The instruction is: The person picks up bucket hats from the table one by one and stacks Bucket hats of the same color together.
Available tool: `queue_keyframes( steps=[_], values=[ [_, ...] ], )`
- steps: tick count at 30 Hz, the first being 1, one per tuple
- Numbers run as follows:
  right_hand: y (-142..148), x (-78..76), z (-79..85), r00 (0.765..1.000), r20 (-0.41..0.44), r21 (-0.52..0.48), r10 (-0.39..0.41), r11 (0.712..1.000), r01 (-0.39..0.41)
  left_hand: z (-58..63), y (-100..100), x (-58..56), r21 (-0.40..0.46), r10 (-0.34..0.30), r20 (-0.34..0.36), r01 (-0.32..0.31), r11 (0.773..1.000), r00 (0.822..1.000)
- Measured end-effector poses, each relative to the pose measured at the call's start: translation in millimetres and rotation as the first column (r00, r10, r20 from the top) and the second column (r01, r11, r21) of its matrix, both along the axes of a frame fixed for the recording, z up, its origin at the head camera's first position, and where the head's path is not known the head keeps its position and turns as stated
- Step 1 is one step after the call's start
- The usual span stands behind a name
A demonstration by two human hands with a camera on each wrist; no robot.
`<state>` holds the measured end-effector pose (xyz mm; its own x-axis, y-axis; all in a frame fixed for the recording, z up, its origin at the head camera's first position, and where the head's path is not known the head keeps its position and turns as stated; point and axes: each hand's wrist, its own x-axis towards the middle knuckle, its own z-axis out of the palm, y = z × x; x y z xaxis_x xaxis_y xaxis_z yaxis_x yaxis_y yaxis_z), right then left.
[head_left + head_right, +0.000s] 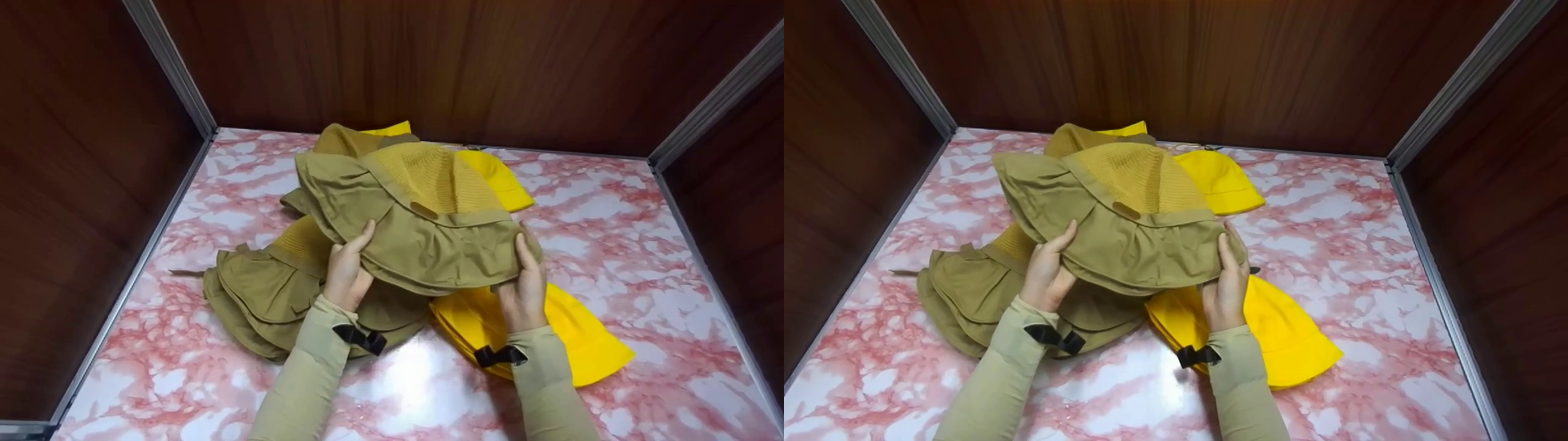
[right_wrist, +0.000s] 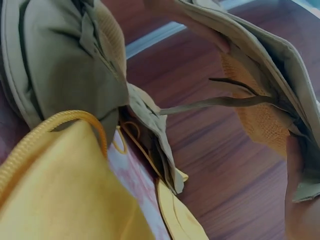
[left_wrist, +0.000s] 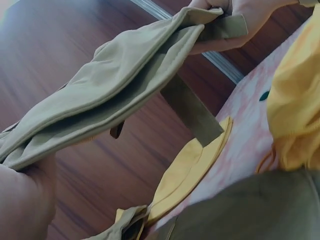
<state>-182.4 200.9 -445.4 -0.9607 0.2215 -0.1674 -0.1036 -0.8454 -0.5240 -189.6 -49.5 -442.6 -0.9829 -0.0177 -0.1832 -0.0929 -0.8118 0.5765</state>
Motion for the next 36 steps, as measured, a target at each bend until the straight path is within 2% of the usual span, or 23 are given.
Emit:
queue_keyframes(
  steps=[6,9,12,20,25,28,31,36],
  values=[
    [-1.3,1.3,-3.4,0.999,-0.027,0.013,0.036,0.999,-0.035,3.0,-24.5,6.5,-0.083,0.035,0.051,-0.030,0.996,0.998],
    [0.3,1.7,-4.8,0.999,-0.018,0.029,0.039,0.999,-0.039,6.0,-39.9,6.9,-0.148,0.046,0.042,-0.039,0.988,0.998],
    [2.0,1.9,-6.6,0.999,-0.020,0.037,0.046,0.998,-0.045,10.1,-54.7,6.0,-0.215,0.048,0.000,-0.047,0.976,0.999],
    [3.6,2.1,-8.7,0.998,-0.037,0.087,0.043,0.995,-0.040,20.0,-77.7,4.3,-0.396,0.032,-0.006,-0.032,0.918,0.999],
    [0.3,3.2,-9.3,0.998,-0.021,0.163,0.063,0.985,-0.059,18.9,-84.6,7.7,-0.456,0.071,-0.076,-0.098,0.885,0.995],
    [-3.3,3.9,-9.7,0.997,-0.013,0.224,0.081,0.972,-0.076,16.9,-88.4,10.0,-0.479,0.104,-0.131,-0.155,0.864,0.986],
    [-7.1,5.3,-10.8,0.996,0.005,0.312,0.091,0.946,-0.088,14.0,-92.9,13.2,-0.501,0.139,-0.153,-0.199,0.842,0.978],
    [-14.8,9.3,-14.4,0.992,0.049,0.483,0.118,0.867,-0.127,8.6,-104.5,20.6,-0.535,0.196,-0.148,-0.245,0.809,0.969]
  ],
)
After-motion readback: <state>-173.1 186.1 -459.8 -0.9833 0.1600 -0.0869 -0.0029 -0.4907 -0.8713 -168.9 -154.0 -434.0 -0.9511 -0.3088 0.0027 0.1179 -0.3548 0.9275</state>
